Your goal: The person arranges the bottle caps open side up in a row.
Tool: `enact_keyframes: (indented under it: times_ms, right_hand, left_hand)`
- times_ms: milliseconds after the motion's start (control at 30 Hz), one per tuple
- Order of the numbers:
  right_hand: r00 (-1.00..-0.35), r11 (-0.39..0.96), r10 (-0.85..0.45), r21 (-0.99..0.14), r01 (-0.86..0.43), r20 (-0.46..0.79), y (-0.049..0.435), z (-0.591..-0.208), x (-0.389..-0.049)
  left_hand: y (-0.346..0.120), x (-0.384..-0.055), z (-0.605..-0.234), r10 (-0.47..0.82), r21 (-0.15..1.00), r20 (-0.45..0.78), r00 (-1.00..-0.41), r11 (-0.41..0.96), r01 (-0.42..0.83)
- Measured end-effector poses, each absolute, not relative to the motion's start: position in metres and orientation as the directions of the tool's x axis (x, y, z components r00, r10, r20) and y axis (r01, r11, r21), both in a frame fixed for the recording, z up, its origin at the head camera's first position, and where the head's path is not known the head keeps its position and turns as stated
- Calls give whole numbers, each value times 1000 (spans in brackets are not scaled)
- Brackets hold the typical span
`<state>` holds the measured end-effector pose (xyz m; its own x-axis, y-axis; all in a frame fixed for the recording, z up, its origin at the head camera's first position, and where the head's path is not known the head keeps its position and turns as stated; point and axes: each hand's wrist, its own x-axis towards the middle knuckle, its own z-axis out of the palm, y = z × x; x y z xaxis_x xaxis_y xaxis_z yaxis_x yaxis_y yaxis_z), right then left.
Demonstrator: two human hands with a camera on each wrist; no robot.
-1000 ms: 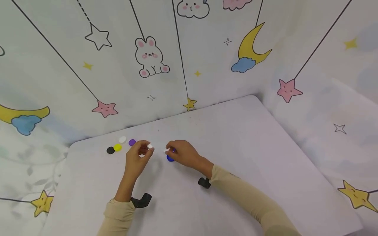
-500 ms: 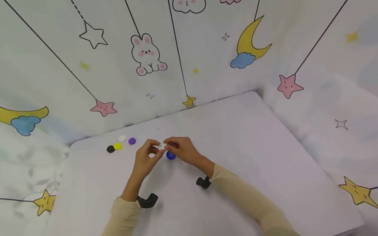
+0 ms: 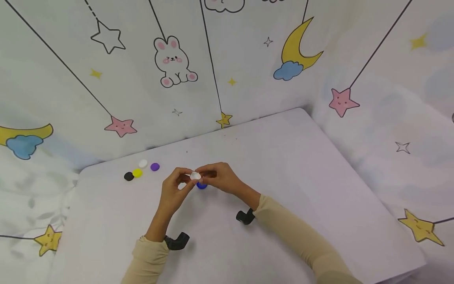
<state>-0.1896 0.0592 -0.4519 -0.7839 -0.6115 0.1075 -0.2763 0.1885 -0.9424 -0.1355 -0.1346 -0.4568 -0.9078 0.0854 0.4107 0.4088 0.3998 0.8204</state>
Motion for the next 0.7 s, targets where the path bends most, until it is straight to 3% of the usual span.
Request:
enact_keyframes:
  times_ms: [467,700]
  right_hand:
    - [-745,257,-637,-858,-445,196,58,-449,-184]
    - [-691,292,-669,-759,-582,273,62,-448,-185]
  left_hand:
    - [-141,-129,-466,111,810,427,-898,394,434]
    - [-138,-130,-466,141,750,444,-885,481,453]
